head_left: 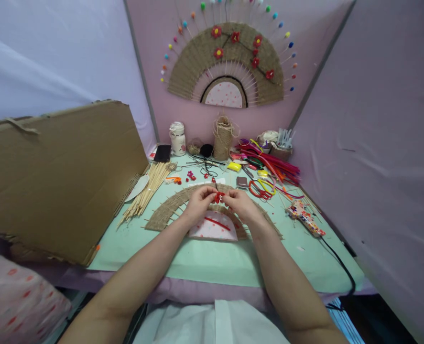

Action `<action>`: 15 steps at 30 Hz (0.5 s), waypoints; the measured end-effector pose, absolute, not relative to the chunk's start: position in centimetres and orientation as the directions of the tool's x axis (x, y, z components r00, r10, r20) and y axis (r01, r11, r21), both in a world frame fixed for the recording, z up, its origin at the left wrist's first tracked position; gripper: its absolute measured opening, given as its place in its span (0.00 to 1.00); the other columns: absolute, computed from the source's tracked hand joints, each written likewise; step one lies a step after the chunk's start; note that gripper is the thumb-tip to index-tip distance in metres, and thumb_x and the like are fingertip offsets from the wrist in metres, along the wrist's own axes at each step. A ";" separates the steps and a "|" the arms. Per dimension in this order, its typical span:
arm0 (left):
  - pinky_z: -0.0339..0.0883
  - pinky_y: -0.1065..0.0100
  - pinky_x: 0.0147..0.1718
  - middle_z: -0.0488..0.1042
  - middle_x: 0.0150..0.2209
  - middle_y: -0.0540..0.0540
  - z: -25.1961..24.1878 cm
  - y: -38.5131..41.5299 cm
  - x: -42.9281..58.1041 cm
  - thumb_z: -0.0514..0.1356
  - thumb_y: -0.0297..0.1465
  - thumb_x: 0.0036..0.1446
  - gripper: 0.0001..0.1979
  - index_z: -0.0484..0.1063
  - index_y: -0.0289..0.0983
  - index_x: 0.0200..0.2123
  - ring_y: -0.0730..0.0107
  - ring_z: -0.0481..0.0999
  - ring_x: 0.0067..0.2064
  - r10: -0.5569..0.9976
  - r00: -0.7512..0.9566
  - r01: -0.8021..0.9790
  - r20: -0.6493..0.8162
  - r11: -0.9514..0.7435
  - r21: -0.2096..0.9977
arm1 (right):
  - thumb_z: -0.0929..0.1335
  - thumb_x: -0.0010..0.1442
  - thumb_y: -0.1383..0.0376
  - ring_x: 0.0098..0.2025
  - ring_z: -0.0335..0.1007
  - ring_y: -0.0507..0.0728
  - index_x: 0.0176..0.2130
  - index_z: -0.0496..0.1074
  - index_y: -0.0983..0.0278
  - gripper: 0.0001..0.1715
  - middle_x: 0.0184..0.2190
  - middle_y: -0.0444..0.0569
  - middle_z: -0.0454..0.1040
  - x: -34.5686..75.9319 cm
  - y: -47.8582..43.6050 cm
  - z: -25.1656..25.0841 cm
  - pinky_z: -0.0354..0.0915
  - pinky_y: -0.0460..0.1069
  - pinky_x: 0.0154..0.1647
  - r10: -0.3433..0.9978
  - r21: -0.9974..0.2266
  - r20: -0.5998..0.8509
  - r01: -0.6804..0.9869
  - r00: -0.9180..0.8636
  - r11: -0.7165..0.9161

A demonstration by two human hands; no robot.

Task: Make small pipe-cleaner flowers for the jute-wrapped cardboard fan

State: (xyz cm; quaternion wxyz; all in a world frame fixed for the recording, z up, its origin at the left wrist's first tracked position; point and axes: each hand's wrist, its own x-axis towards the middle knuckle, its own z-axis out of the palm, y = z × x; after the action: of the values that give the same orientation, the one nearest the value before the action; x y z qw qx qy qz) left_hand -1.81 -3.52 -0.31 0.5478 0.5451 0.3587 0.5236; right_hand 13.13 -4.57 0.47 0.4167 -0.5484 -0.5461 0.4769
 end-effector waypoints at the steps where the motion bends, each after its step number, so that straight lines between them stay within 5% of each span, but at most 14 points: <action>1: 0.63 0.72 0.33 0.72 0.28 0.49 -0.4 -3.4 -1.8 0.63 0.28 0.46 0.05 0.72 0.34 0.30 0.76 0.69 0.31 0.973 0.186 -0.249 0.139 -0.090 0.964 | 0.68 0.47 0.57 0.17 0.49 0.46 0.22 0.64 0.64 0.14 0.16 0.38 0.58 13.1 -4.5 0.5 0.45 0.44 0.17 0.996 -0.984 -0.068 0.169 -0.058 -0.057; 5: 0.64 0.74 0.33 0.74 0.31 0.48 -0.4 -3.0 -2.0 0.66 0.27 0.44 0.10 0.72 0.33 0.32 0.78 0.71 0.31 0.984 0.180 -0.506 -0.008 0.099 0.857 | 0.66 0.51 0.53 0.22 0.57 0.48 0.28 0.72 0.66 0.18 0.23 0.44 0.69 12.9 -4.3 0.7 0.53 0.45 0.21 0.999 -0.994 0.033 0.100 -0.035 0.036; 8: 0.65 0.76 0.32 0.74 0.30 0.47 -0.3 -2.7 -2.2 0.66 0.23 0.43 0.09 0.71 0.32 0.31 0.79 0.71 0.30 0.984 0.167 -0.602 -0.057 0.147 0.785 | 0.66 0.54 0.57 0.26 0.62 0.50 0.31 0.72 0.65 0.14 0.27 0.45 0.71 12.4 -4.8 1.1 0.59 0.46 0.28 0.965 -0.951 0.257 0.191 0.044 0.244; 12: 0.66 0.76 0.33 0.74 0.30 0.47 -0.2 -2.7 -2.4 0.65 0.23 0.44 0.09 0.71 0.32 0.31 0.79 0.72 0.30 0.986 0.153 -0.652 -0.059 0.146 0.744 | 0.67 0.57 0.62 0.34 0.65 0.53 0.34 0.71 0.63 0.07 0.33 0.48 0.70 11.8 -5.5 1.3 0.63 0.49 0.36 0.800 -0.725 0.600 0.416 -0.011 0.549; 15: 0.65 0.77 0.32 0.74 0.31 0.47 -0.2 -2.8 -2.3 0.66 0.23 0.44 0.09 0.71 0.32 0.32 0.79 0.72 0.31 0.986 0.158 -0.656 -0.046 0.139 0.741 | 0.66 0.58 0.64 0.40 0.65 0.55 0.37 0.72 0.62 0.06 0.35 0.49 0.68 11.5 -5.6 1.0 0.64 0.51 0.41 0.688 -0.558 0.718 0.507 -0.101 0.657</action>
State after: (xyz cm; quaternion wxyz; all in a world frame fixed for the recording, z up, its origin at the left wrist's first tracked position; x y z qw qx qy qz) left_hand -2.29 -2.81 -0.22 0.7012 0.2952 0.2794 0.5857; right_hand 11.54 -5.64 1.05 0.5339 -0.4053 -0.7372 0.0850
